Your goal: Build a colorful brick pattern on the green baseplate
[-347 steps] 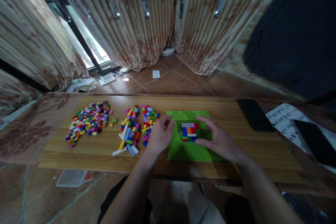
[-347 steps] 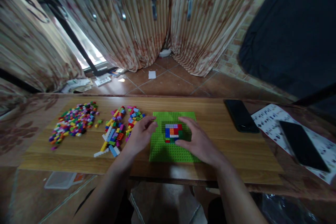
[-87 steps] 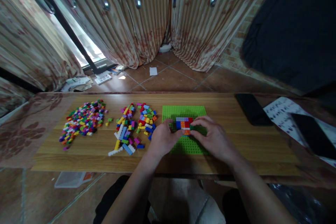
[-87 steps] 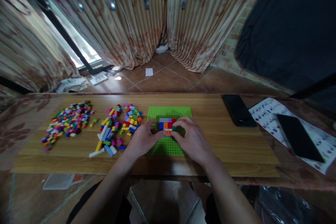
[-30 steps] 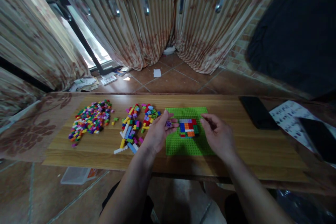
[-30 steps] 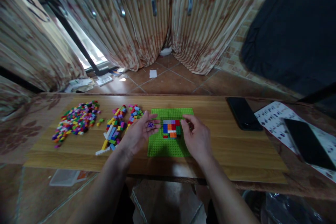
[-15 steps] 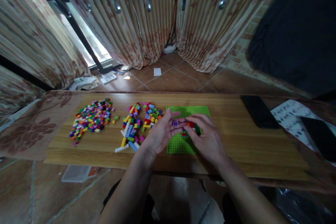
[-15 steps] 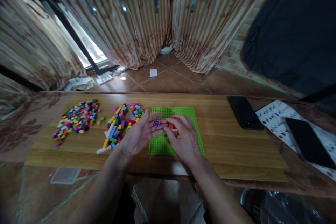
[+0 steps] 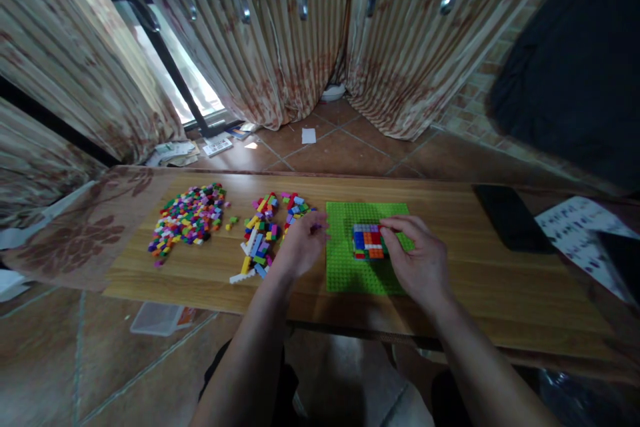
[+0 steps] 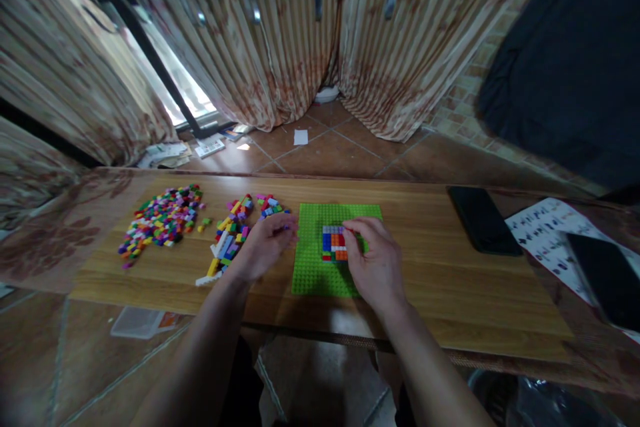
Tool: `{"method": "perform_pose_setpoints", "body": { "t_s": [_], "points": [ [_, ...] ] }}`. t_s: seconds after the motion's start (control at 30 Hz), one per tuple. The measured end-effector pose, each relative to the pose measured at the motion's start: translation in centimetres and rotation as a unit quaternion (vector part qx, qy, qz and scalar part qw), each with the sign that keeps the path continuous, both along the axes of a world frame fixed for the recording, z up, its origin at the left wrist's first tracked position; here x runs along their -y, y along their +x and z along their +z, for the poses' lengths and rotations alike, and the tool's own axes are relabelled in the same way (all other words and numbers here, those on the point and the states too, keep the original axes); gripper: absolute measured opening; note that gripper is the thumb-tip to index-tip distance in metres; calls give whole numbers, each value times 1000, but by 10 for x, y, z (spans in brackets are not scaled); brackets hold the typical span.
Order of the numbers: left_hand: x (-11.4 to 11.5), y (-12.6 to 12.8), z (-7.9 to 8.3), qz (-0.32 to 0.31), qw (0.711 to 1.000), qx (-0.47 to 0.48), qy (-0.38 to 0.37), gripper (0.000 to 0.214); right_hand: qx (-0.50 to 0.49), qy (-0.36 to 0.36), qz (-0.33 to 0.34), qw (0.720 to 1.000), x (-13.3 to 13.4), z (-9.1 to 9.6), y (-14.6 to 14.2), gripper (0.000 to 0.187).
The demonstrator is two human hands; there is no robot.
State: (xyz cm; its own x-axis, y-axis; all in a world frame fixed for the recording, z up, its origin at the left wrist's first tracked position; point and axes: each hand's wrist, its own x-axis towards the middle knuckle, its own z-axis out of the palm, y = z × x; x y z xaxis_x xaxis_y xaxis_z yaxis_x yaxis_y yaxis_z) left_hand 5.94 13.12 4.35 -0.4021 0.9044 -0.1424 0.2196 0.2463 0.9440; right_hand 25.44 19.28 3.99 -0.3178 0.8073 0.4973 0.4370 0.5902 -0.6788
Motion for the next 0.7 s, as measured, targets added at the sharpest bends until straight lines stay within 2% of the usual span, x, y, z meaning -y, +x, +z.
{"method": "perform_pose_setpoints", "body": {
  "t_s": [0.1, 0.23, 0.47, 0.7],
  "points": [
    [2, -13, -4, -26, 992, -126, -5, 31, 4, -1, 1, 1000, 0, -1, -1, 18],
    [5, -24, -1, -1, 970, -238, -45, 29, 14, 1, 1, 1000, -1, -2, -2, 18],
    [10, -35, 10, 23, 950, -299, -90, 29, 33, 1, 3, 999, -1, -5, -2, 20],
    [16, -52, 13, 57, 941, -312, -117, 25, 44, 6, -1, 999, -3, -6, -1, 19]
  ]
}}
